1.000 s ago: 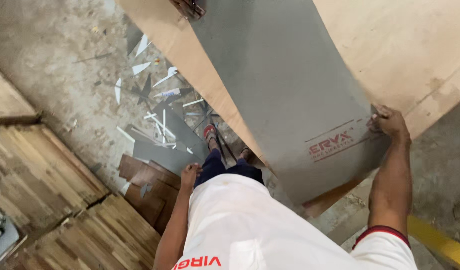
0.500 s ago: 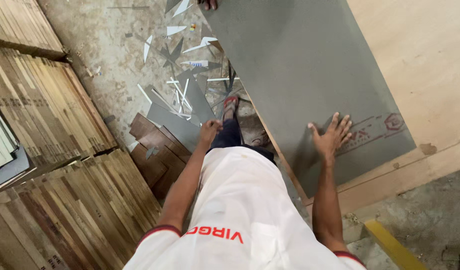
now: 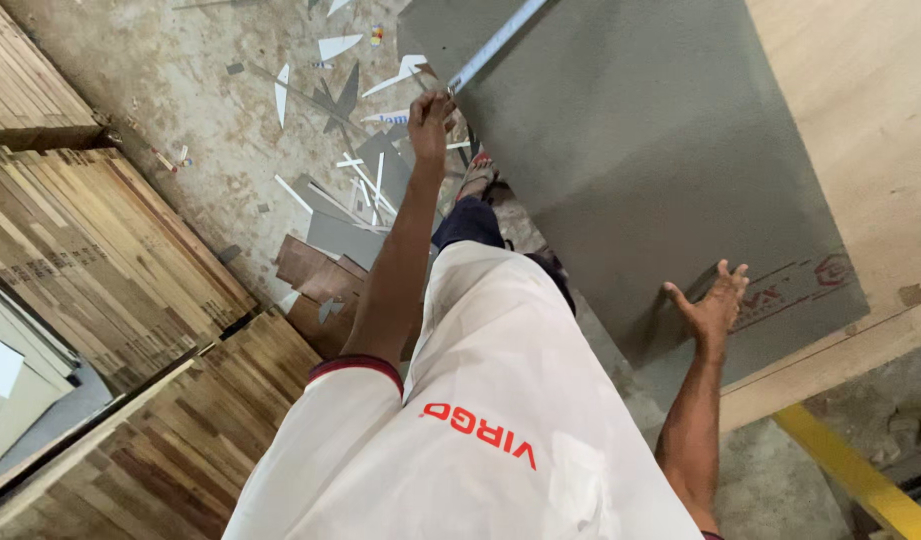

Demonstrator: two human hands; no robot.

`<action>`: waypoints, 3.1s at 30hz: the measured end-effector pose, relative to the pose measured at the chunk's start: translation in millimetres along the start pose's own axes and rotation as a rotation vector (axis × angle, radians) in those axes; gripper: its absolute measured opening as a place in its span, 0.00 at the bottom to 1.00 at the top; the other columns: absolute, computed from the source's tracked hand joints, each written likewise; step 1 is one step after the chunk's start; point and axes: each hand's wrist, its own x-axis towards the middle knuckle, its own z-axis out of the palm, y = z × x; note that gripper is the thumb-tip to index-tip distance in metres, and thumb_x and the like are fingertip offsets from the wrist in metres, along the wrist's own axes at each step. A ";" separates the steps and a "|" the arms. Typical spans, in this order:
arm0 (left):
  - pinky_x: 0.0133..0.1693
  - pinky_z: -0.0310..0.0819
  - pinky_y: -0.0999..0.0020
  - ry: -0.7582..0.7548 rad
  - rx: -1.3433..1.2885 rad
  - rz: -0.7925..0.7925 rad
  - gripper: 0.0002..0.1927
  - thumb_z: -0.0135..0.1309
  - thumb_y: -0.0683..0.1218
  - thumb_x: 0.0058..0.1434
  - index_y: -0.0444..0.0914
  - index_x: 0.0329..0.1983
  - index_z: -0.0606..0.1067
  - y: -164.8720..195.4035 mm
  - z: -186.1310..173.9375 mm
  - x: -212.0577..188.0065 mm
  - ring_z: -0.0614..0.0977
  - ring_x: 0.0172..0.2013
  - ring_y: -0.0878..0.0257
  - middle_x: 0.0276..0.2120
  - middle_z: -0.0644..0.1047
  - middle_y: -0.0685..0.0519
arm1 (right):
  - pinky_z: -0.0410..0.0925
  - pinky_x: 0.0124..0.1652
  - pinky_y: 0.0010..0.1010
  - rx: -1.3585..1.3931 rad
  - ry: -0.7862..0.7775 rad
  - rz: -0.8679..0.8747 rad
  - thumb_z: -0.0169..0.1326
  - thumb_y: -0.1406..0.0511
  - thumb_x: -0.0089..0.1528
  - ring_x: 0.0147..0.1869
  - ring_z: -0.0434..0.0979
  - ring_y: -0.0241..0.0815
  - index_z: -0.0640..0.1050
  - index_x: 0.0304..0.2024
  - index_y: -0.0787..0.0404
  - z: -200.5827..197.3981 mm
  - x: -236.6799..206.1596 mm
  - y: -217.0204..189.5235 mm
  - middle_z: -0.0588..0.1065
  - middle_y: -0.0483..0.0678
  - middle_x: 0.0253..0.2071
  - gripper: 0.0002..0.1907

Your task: The person places a gray board on a wooden work table and measures it with a tape measure, holding the tape flat along the board. A second person marks the board with a marker while the person holds the tape in place. The person then picks up a long wooden plank, aligns it against the board and table edge, and repositions it.

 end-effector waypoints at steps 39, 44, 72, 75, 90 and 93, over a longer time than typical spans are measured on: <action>0.43 0.81 0.58 -0.101 0.210 -0.263 0.22 0.74 0.49 0.51 0.38 0.34 0.70 4.6 -6.3 59.2 0.77 0.38 0.61 0.34 0.73 0.54 | 0.48 0.73 0.63 0.092 -0.137 0.378 0.75 0.46 0.44 0.85 0.34 0.65 0.49 0.78 0.59 -21.7 14.2 -65.3 0.34 0.61 0.83 0.70; 0.48 0.84 0.54 -0.093 0.327 -0.276 0.22 0.71 0.52 0.52 0.35 0.37 0.72 9.9 -0.9 59.5 0.78 0.41 0.59 0.37 0.75 0.51 | 0.48 0.74 0.61 0.089 -0.113 0.357 0.76 0.48 0.44 0.85 0.33 0.65 0.50 0.77 0.59 -22.0 14.4 -67.0 0.33 0.61 0.83 0.69; 0.45 0.86 0.56 -0.134 0.467 -0.297 0.19 0.68 0.52 0.55 0.36 0.38 0.73 21.4 -0.9 59.0 0.80 0.41 0.57 0.38 0.76 0.50 | 0.53 0.71 0.65 0.126 -0.144 0.417 0.76 0.50 0.45 0.86 0.30 0.65 0.45 0.81 0.57 -29.5 11.2 -79.5 0.29 0.55 0.84 0.73; 0.46 0.83 0.57 -0.118 0.541 -0.296 0.19 0.67 0.53 0.56 0.37 0.37 0.73 22.5 0.0 58.4 0.81 0.41 0.58 0.37 0.75 0.50 | 0.53 0.71 0.66 0.141 -0.143 0.429 0.76 0.50 0.44 0.86 0.30 0.65 0.46 0.81 0.55 -29.0 9.6 -79.8 0.29 0.55 0.84 0.73; 0.38 0.80 0.60 -0.098 0.555 -0.292 0.21 0.67 0.55 0.56 0.39 0.32 0.69 18.0 -6.2 63.3 0.76 0.35 0.60 0.32 0.72 0.52 | 0.52 0.72 0.66 0.125 -0.106 0.349 0.77 0.46 0.46 0.86 0.31 0.69 0.48 0.80 0.57 -22.2 8.9 -67.8 0.29 0.57 0.85 0.72; 0.40 0.84 0.59 -0.121 0.533 -0.276 0.22 0.67 0.55 0.57 0.38 0.33 0.69 17.7 -7.3 63.7 0.77 0.36 0.60 0.33 0.72 0.51 | 0.53 0.73 0.65 0.134 -0.106 0.339 0.77 0.48 0.48 0.86 0.30 0.69 0.49 0.80 0.58 -21.4 8.4 -65.7 0.30 0.58 0.85 0.70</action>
